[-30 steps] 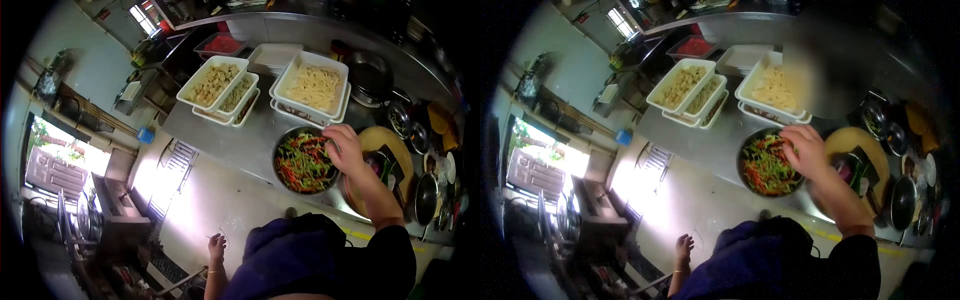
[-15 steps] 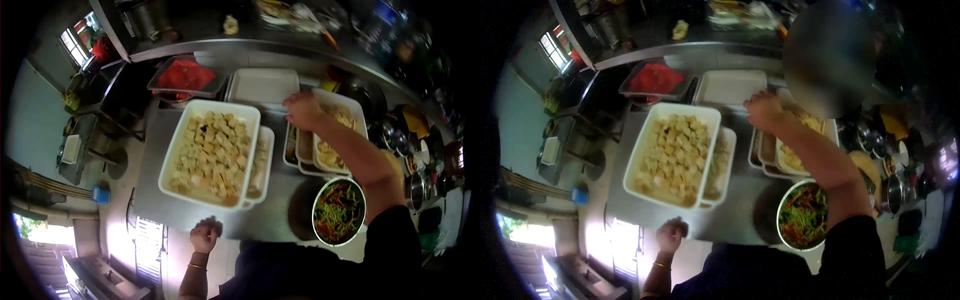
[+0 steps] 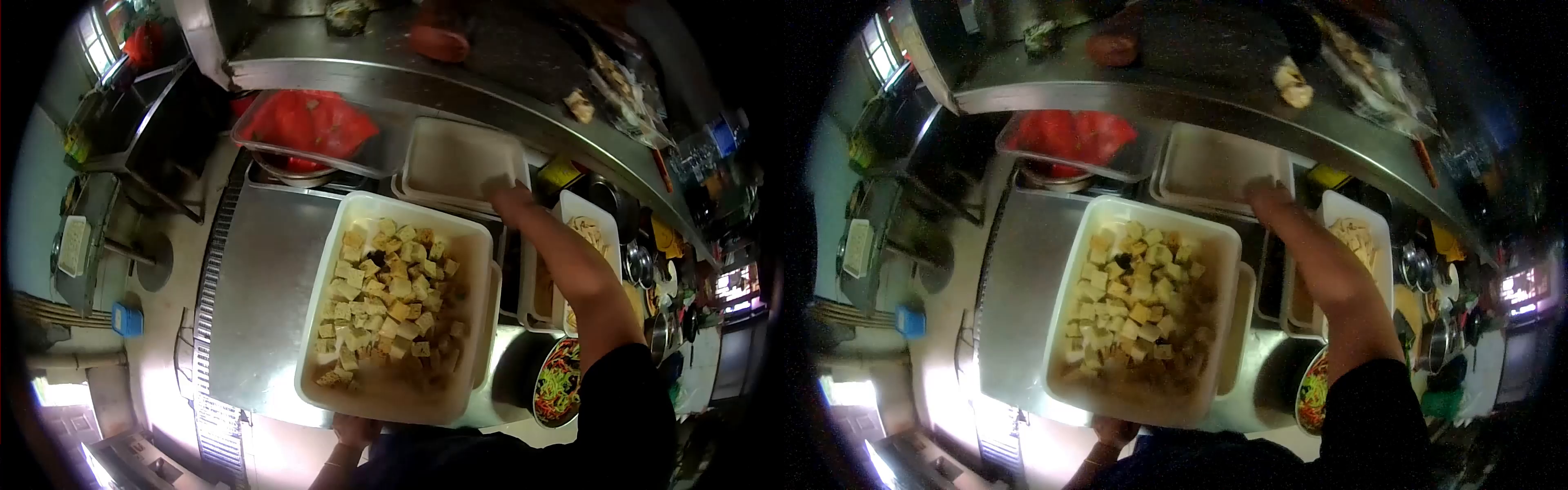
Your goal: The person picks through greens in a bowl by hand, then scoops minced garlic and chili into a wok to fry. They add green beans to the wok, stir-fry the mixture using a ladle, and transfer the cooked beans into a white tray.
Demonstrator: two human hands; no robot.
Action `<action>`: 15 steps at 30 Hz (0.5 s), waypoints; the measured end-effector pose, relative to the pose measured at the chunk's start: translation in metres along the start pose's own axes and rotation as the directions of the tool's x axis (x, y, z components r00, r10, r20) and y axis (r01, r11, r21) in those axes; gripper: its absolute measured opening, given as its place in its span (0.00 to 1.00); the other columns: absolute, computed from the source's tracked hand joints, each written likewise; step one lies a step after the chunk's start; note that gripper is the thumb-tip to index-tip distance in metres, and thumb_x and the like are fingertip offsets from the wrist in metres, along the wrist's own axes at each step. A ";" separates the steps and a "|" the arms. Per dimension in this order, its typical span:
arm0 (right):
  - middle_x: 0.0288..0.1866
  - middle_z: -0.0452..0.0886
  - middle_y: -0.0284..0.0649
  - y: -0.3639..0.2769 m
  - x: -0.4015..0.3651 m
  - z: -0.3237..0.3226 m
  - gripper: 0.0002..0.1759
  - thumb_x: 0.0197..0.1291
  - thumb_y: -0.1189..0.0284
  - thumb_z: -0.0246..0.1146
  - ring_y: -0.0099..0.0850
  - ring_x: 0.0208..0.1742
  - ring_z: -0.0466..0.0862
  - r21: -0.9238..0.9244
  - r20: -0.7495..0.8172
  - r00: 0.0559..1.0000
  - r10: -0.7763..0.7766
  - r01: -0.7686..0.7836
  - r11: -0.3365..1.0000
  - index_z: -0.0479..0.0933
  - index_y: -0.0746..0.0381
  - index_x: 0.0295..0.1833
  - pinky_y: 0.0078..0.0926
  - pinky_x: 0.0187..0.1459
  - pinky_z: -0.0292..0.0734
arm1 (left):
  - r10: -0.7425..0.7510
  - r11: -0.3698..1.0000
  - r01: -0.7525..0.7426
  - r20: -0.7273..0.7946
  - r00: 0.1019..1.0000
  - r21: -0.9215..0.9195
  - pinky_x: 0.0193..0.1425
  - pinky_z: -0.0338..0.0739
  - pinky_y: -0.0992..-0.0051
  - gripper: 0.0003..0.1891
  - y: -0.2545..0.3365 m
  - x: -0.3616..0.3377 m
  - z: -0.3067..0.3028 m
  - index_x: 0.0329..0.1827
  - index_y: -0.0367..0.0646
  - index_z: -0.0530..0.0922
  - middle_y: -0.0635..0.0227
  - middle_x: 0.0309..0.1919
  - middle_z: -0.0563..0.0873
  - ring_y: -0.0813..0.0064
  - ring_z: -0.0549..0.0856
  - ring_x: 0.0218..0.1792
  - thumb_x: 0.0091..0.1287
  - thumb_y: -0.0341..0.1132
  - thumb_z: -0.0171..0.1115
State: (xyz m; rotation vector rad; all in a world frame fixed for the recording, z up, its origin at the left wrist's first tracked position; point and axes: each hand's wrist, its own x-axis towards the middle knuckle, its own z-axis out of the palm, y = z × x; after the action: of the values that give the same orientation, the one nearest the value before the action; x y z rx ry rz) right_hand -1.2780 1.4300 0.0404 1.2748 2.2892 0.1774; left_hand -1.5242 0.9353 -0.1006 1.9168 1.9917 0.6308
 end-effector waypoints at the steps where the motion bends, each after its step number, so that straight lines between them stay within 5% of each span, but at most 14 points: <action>1: 0.47 0.83 0.47 0.000 -0.001 -0.001 0.17 0.53 0.76 0.61 0.44 0.49 0.82 -0.048 0.017 1.000 -0.016 0.016 0.999 0.79 0.58 0.50 0.49 0.64 0.65 | -0.031 0.999 0.032 0.015 0.999 -0.026 0.47 0.78 0.59 0.20 -0.002 -0.006 0.003 0.50 0.51 0.81 0.63 0.45 0.85 0.56 0.83 0.43 0.55 0.44 0.65; 3: 0.45 0.83 0.48 0.004 -0.002 0.005 0.16 0.53 0.76 0.60 0.44 0.48 0.82 -0.086 -0.005 1.000 -0.006 0.006 0.996 0.80 0.57 0.49 0.48 0.62 0.68 | -0.082 0.994 0.085 0.048 0.996 -0.067 0.53 0.76 0.58 0.23 -0.007 -0.014 0.010 0.55 0.51 0.80 0.61 0.50 0.84 0.54 0.82 0.50 0.56 0.45 0.64; 8: 0.44 0.81 0.48 0.023 -0.008 -0.005 0.12 0.54 0.75 0.57 0.43 0.47 0.82 0.003 -0.141 0.979 0.143 -0.144 0.990 0.79 0.56 0.45 0.42 0.52 0.76 | 0.068 0.966 -0.066 -0.001 0.998 -0.248 0.56 0.75 0.58 0.26 0.008 0.040 -0.049 0.61 0.50 0.76 0.59 0.57 0.80 0.56 0.80 0.56 0.58 0.47 0.63; 12: 0.52 0.78 0.48 0.048 -0.004 -0.028 0.15 0.58 0.74 0.54 0.43 0.50 0.80 -0.003 -0.477 0.878 -0.044 0.048 0.999 0.75 0.57 0.52 0.40 0.50 0.76 | -0.244 0.853 0.250 0.072 0.967 -0.458 0.56 0.75 0.58 0.24 0.020 0.017 -0.035 0.57 0.50 0.79 0.59 0.54 0.82 0.56 0.81 0.54 0.57 0.45 0.65; 14: 0.57 0.76 0.49 0.058 -0.007 -0.051 0.17 0.62 0.71 0.53 0.41 0.55 0.78 -0.034 -0.509 0.858 -0.067 0.058 0.998 0.72 0.59 0.57 0.38 0.55 0.75 | -0.064 0.939 0.076 0.047 0.997 -0.337 0.53 0.76 0.58 0.22 0.015 0.020 -0.038 0.53 0.50 0.81 0.60 0.51 0.83 0.55 0.82 0.51 0.56 0.44 0.66; 15: 0.58 0.75 0.49 0.065 -0.008 -0.060 0.17 0.65 0.69 0.51 0.40 0.58 0.77 0.320 -0.489 0.872 0.034 0.143 0.937 0.71 0.59 0.58 0.36 0.58 0.73 | 0.034 0.961 -0.022 0.041 0.999 -0.276 0.52 0.76 0.58 0.20 0.011 0.022 -0.039 0.52 0.50 0.82 0.61 0.49 0.84 0.54 0.83 0.49 0.56 0.44 0.66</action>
State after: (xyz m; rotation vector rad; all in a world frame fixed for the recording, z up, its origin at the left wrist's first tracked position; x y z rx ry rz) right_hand -1.2550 1.4675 0.1181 1.4634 2.8919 0.0809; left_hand -1.5355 0.9532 -0.0598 1.7775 1.7470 0.8173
